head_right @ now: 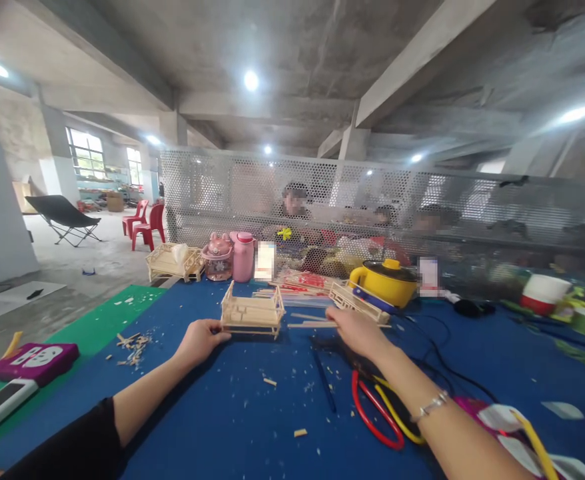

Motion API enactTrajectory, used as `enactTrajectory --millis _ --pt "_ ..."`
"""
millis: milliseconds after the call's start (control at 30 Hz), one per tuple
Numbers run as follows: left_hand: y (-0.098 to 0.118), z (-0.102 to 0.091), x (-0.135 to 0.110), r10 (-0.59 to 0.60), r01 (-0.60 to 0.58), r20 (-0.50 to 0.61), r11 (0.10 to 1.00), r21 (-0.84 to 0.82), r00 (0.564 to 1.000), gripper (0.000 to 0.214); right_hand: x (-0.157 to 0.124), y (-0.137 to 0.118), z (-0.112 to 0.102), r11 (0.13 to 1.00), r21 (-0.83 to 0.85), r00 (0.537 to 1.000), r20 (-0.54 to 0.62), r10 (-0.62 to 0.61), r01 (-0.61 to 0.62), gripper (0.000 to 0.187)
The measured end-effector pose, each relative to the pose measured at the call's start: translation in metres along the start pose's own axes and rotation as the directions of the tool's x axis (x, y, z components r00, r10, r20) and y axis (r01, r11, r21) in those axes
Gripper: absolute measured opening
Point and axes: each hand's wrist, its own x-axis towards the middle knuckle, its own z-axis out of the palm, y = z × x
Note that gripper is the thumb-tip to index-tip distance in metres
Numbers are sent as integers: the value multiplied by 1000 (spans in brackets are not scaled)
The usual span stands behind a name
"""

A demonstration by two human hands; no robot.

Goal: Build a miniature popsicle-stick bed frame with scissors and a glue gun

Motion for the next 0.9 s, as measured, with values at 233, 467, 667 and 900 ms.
enactTrajectory --millis 233,467,667,900 --pt "2 1 -4 58 -63 59 994 94 997 13 -30 -76 16 948 60 930 187 -318 312 23" --pt "-8 -20 -13 151 -152 22 976 154 988 37 -6 -91 13 936 134 910 226 -348 325 52" --pt "3 -32 -25 230 -191 -173 957 216 958 34 -55 -58 -16 996 87 971 235 -39 19 39" --pt "85 21 -49 464 -534 288 808 249 838 20 -108 -25 -16 959 -25 926 255 278 -281 19"
